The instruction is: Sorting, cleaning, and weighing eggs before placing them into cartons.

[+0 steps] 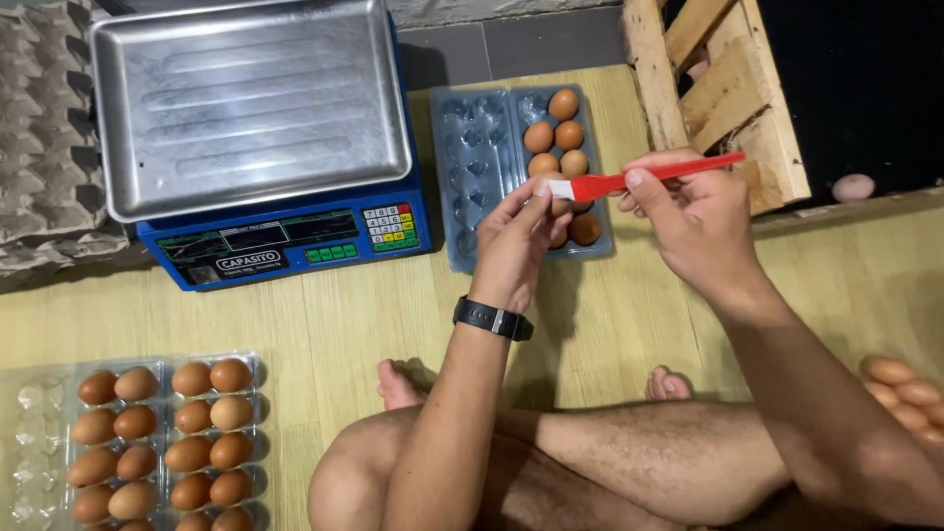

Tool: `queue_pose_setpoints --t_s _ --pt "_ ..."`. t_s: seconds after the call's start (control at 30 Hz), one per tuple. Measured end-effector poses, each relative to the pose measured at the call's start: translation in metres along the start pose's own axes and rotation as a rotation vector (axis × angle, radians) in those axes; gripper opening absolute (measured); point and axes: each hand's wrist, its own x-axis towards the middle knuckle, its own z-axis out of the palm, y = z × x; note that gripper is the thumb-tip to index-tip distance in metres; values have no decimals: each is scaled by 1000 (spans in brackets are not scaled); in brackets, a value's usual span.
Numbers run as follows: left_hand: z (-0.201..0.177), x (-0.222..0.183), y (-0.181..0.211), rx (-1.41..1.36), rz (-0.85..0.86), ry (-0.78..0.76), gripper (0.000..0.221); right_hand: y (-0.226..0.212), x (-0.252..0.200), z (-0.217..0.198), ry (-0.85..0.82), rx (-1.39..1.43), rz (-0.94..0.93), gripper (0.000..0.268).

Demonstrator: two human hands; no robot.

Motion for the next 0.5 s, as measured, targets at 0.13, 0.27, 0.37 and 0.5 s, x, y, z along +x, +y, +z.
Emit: queue_pose_setpoints --t_s 0.13,0.27,0.37,0.5 --pt "0 -13 9 29 23 8 48 18 -32 -14 105 -121 -26 10" --pt "-13 -28 7 83 15 79 50 46 -59 -11 221 50 133 15" --pt "-23 -23 -6 90 4 100 51 65 -57 -3 212 65 110 12" --pt "-12 -4 -9 174 3 67 51 89 -35 11 264 143 128 10"
